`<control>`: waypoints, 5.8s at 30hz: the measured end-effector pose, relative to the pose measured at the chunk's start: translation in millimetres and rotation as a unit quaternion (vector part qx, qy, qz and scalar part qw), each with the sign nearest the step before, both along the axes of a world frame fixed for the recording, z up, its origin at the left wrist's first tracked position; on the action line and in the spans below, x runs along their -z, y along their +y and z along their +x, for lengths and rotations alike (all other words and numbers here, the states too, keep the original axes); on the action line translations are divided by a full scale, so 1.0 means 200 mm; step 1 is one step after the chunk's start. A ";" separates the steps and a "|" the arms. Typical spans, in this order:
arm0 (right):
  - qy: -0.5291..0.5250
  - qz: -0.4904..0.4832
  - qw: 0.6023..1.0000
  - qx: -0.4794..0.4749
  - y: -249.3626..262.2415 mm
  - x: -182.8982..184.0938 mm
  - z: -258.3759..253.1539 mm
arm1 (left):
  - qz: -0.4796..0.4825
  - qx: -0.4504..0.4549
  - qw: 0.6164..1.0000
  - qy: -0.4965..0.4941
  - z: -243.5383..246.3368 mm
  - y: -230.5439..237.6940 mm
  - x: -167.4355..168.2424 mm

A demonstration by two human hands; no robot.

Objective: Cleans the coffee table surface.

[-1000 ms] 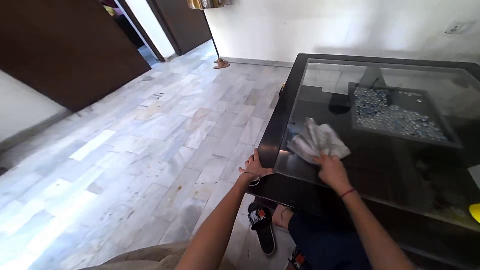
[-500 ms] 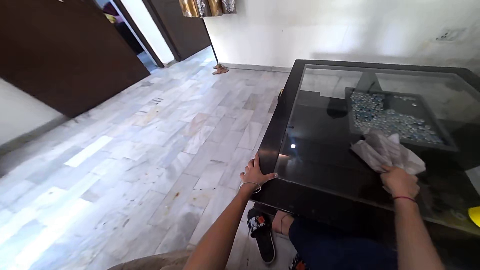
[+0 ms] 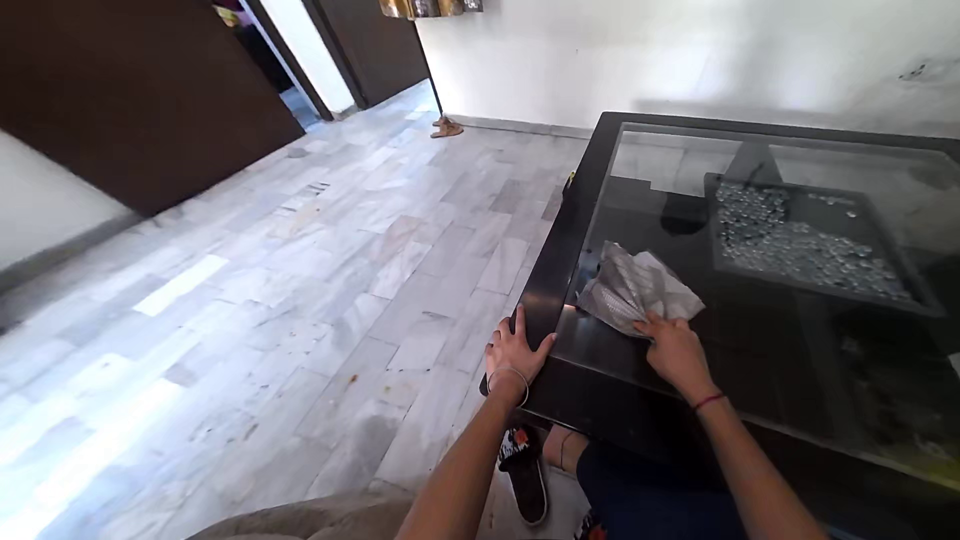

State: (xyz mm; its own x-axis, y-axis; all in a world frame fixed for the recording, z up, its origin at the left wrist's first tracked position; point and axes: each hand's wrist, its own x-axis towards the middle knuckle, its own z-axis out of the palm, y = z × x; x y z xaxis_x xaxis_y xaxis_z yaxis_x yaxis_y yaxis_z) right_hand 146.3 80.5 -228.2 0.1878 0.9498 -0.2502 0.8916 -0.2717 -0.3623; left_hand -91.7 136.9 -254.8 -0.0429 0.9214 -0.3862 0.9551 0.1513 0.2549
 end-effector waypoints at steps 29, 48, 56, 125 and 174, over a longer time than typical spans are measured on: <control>0.007 -0.056 0.997 -0.057 -0.10 -0.06 -0.28 | 0.050 -0.002 0.999 -0.010 0.00 0.00 0.03; -0.030 -0.047 0.931 0.361 -0.29 -0.02 0.57 | 0.041 -0.001 0.999 0.004 0.00 0.00 0.02; 0.039 -0.058 0.990 -0.125 -0.13 -0.06 -0.27 | 0.044 0.002 0.999 -0.004 0.00 0.00 0.02; -0.003 -0.029 0.999 -0.024 0.20 0.01 -0.23 | 0.077 -0.006 0.997 0.003 0.01 -0.01 0.07; -0.053 0.075 0.933 0.348 -0.01 0.11 0.64 | 0.039 -0.013 0.999 0.003 0.01 0.00 0.02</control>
